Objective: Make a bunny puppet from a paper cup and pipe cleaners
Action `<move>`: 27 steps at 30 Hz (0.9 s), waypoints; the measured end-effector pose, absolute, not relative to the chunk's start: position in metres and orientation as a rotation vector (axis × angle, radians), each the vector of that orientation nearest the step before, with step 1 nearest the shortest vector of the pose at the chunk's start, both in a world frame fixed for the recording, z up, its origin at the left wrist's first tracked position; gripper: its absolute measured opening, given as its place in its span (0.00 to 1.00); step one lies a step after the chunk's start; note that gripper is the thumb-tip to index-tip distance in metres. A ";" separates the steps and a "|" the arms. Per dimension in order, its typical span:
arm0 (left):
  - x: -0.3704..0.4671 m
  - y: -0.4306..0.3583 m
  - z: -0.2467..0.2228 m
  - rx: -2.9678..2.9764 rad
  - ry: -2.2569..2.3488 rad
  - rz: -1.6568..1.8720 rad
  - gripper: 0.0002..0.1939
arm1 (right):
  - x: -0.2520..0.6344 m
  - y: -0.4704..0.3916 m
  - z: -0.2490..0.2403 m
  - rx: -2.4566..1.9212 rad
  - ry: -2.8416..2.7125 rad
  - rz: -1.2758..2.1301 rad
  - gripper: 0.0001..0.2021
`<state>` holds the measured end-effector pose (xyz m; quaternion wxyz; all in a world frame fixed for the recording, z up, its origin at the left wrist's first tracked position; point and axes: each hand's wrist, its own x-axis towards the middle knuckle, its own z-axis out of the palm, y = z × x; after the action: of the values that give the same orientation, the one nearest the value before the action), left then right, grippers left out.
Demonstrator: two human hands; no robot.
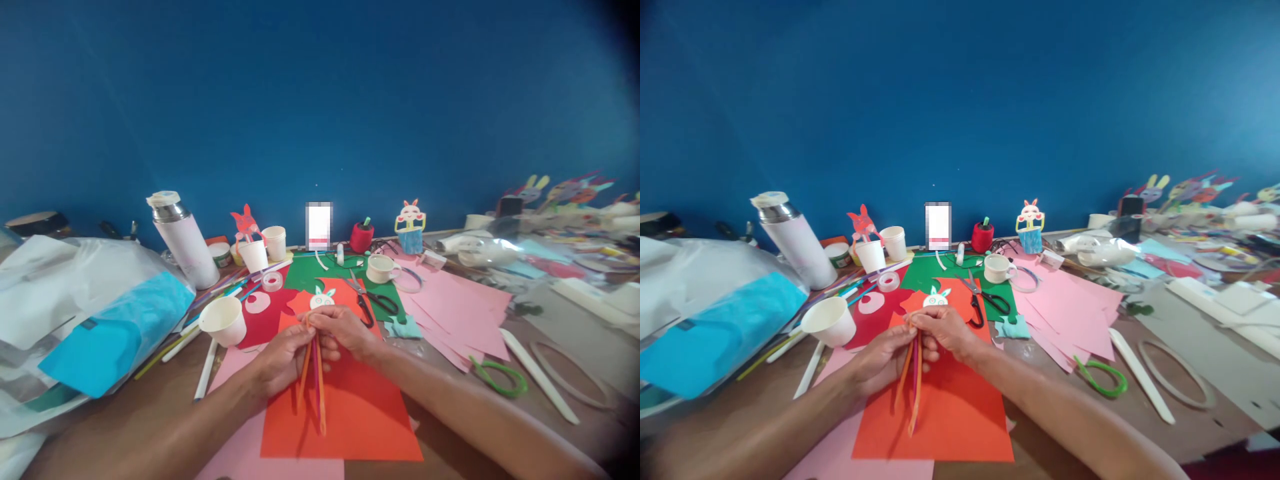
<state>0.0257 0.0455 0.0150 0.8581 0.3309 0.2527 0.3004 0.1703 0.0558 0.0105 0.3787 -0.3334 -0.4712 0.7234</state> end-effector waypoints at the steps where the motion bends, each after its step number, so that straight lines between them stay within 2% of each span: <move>1: 0.026 0.045 0.017 0.687 0.540 0.627 0.11 | 0.170 0.056 0.010 -0.833 -1.198 1.860 0.14; 7: 0.030 0.042 0.023 0.677 0.630 0.653 0.12 | 0.166 0.055 0.008 -0.812 -1.214 1.861 0.13; 11: 0.030 0.046 0.018 0.663 0.659 0.725 0.09 | 0.166 0.057 0.004 -0.799 -1.193 1.819 0.13; 15: 0.024 0.055 0.013 0.606 0.690 0.850 0.08 | 0.171 0.061 0.004 -0.973 -1.309 1.427 0.14; 20: 0.017 0.064 0.009 0.569 0.750 1.017 0.05 | 0.178 0.054 0.019 -1.094 -1.682 0.909 0.09; 23: 0.018 0.065 0.007 0.604 0.772 1.063 0.04 | 0.177 0.046 0.025 -1.148 -1.935 0.859 0.13; 27: 0.021 0.061 0.009 0.610 0.749 1.059 0.04 | 0.171 0.042 0.024 -1.302 -2.070 0.916 0.11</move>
<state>0.0213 0.0612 0.0085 0.7541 0.2795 0.3431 0.4852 0.1713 0.0416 0.0241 0.2621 -0.4810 -0.7650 0.3387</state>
